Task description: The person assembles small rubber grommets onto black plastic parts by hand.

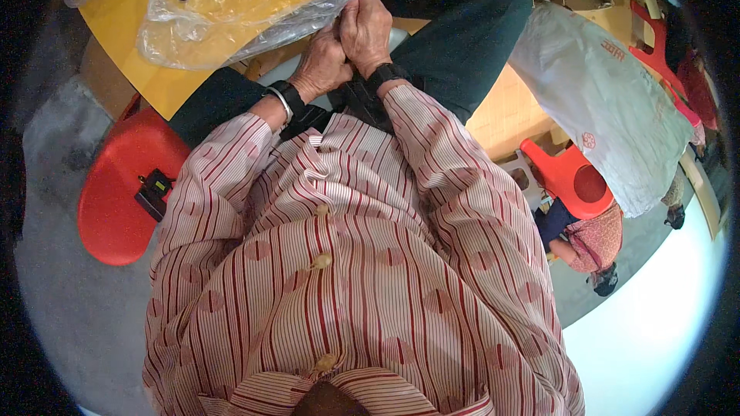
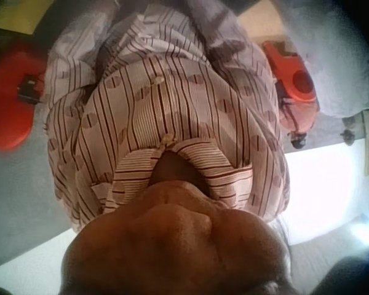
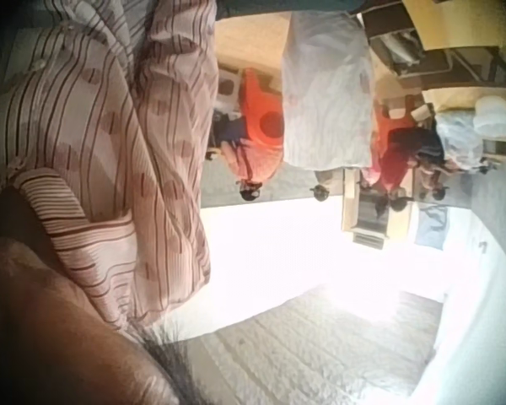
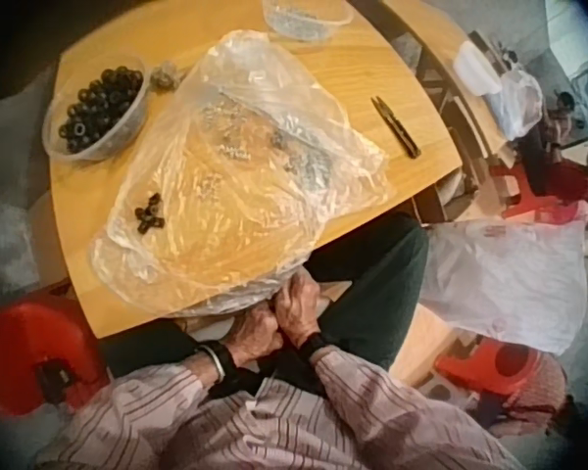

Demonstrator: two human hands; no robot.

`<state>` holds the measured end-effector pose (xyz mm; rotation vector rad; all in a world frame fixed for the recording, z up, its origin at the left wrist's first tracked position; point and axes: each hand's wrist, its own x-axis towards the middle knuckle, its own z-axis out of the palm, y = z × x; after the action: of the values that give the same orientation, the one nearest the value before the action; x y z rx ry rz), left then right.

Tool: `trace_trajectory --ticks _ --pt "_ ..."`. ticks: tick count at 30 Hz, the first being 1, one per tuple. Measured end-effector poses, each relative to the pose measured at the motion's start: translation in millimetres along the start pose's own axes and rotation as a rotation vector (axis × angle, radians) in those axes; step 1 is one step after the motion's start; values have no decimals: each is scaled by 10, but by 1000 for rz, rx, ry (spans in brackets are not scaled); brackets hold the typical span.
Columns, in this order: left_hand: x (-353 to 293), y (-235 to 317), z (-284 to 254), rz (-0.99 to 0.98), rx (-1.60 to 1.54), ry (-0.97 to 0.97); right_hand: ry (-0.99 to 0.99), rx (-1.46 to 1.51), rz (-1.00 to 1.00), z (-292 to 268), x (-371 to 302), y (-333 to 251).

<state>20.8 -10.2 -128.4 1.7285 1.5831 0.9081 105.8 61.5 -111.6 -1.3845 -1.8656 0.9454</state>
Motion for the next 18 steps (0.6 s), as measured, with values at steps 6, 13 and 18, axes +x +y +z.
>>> trace_trajectory --ticks 6,13,18 --pt "94 89 -147 87 -58 -43 -55 287 201 -73 80 1" --pt "178 283 -326 -135 -179 -88 -339 193 80 -836 232 -180" --pt "176 523 -664 -357 -407 -221 -575 -373 -563 -1319 126 -381"
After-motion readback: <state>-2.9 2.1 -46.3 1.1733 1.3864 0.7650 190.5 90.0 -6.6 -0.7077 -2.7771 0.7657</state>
